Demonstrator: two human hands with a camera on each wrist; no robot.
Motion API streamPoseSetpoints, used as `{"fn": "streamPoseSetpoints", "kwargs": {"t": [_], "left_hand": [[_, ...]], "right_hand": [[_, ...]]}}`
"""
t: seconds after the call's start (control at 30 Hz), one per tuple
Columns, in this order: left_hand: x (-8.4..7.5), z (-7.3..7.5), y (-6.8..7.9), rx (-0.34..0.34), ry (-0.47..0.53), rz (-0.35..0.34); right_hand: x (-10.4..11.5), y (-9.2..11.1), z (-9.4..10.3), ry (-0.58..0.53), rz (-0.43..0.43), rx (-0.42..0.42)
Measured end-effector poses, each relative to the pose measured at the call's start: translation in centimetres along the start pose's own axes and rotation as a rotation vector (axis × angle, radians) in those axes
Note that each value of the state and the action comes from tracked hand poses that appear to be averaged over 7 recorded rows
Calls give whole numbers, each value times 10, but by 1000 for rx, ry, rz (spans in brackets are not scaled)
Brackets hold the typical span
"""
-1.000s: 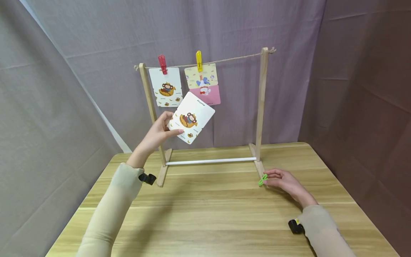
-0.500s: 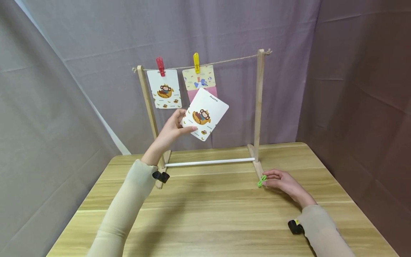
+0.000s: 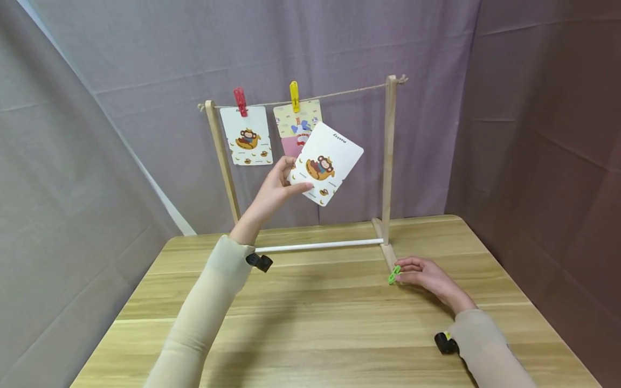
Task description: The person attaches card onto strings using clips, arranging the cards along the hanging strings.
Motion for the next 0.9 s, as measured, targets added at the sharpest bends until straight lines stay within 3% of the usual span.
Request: {"fn": "streamPoseSetpoints", "kwargs": {"t": [0.43, 0.67, 0.9], "left_hand": [[-11, -34, -13, -60, 151, 4], [-10, -54, -14, -71, 204, 21], [-5, -63, -16, -118, 294, 66]], "right_hand": [[-3, 1, 2, 6, 4, -3], [-6, 1, 2, 18, 6, -3], [-7, 1, 2, 23, -1, -12]]}}
Point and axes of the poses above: each hand's wrist, its own y-axis away from the middle knuckle, its own z-axis out of the back of the hand, x = y × z, the point moved 8 cm from there along -y, towards the middle knuckle, and after that the axes turned 12 degrees about -x, right-handed, at the moved point
